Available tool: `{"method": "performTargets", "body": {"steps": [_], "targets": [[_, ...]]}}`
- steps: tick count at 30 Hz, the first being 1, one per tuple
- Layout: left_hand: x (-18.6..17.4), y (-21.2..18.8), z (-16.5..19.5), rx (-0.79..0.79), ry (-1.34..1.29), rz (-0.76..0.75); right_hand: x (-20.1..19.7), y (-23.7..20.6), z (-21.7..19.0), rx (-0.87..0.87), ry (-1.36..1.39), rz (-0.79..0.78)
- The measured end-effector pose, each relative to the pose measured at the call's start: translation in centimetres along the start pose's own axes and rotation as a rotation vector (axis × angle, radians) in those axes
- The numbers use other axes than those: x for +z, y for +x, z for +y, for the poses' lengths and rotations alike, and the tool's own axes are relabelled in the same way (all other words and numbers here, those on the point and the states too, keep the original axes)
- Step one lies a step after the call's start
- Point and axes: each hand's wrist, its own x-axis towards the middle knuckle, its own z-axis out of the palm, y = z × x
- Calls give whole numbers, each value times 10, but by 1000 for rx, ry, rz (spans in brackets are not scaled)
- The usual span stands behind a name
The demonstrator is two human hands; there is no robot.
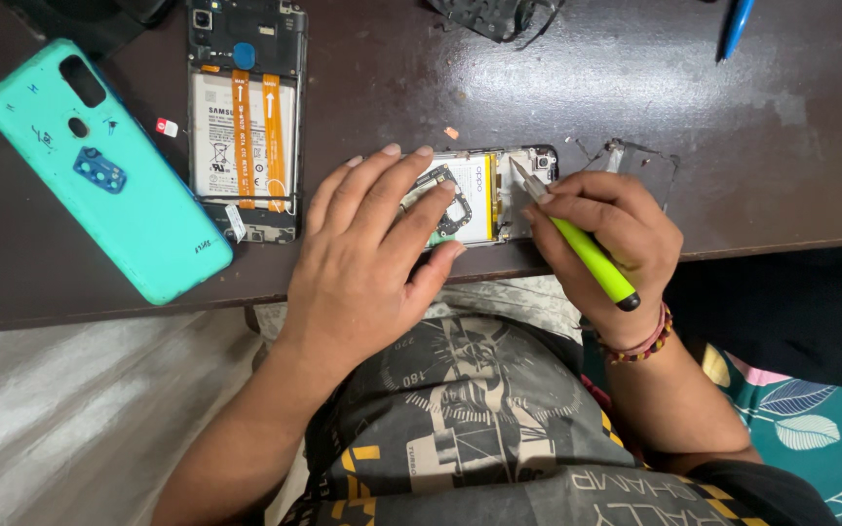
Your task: The person repairs a disassembled smartphone on a desk, using a green-handled pry tool and screwdriver to work around the battery and internal components. They pry at the battery, lift and reposition the phone, and continue prying at the internals before setting it back down.
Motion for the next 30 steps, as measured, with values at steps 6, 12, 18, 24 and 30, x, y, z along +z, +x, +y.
{"method": "performTargets", "body": {"steps": [6,12,18,24,30], "targets": [[0,0,0,2,-1,1,2,-1,1,-14,-29,2],[0,0,-1,0,-4,-4,5,-1,-1,-47,-88,13],[0,0,-1,4,3,0,6,-3,-2,-67,-138,34],[1,0,0,-2,-4,-2,5,-5,2,-64,-84,38],[0,0,-1,-2,-1,-5,5,-5,2,-60,-92,22]]}}
